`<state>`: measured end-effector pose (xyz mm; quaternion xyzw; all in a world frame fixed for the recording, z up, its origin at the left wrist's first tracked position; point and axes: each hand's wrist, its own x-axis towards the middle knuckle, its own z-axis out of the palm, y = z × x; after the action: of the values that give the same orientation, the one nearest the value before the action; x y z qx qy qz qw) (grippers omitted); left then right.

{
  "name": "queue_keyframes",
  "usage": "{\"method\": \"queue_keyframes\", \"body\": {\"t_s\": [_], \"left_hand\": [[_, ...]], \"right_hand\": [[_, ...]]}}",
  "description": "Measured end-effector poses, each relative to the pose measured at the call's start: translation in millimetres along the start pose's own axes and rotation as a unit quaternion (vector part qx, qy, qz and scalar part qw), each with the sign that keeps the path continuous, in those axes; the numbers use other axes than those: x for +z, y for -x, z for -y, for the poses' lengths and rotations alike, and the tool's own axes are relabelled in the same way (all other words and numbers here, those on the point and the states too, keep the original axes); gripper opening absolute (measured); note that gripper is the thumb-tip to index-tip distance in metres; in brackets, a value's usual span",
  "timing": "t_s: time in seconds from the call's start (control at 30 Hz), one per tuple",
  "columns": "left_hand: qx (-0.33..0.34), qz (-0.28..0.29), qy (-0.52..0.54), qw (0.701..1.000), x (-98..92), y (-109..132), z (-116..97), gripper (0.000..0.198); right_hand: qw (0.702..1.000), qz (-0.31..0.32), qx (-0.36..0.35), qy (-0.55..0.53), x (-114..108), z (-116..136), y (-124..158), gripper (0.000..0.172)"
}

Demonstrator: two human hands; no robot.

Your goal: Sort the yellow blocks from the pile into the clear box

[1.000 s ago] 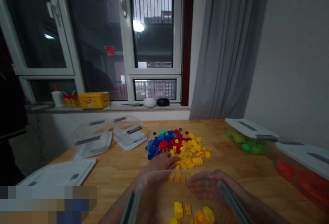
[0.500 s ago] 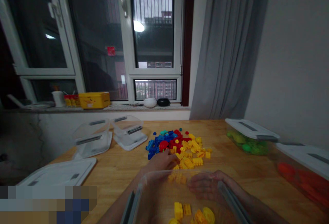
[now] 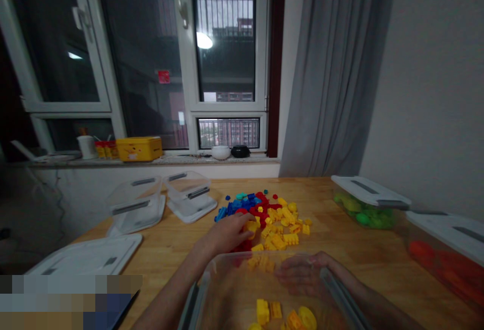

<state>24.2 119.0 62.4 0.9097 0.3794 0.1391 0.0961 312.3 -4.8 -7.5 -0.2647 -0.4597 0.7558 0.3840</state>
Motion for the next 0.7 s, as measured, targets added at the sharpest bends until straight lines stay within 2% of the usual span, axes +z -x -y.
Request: {"method": "queue_keyframes", "body": {"t_s": [0.13,0.47,0.7], "left_hand": [[0.002,0.004,-0.005,1.0,-5.7,1.1,-5.6,0.044],[0.01,-0.01,-0.019,1.0,-39.1,10.4,-21.1,0.048],[0.034,-0.024,-0.054,0.998,-50.0,14.6,-31.8,0.047]], "right_hand": [[1.0,-0.02,-0.018,-0.002,4.7,-1.2,0.5,0.053],[1.0,0.007,-0.028,-0.01,10.1,2.0,1.1,0.053],[1.0,0.017,-0.012,0.007,4.3,2.6,-1.7,0.053]]}}
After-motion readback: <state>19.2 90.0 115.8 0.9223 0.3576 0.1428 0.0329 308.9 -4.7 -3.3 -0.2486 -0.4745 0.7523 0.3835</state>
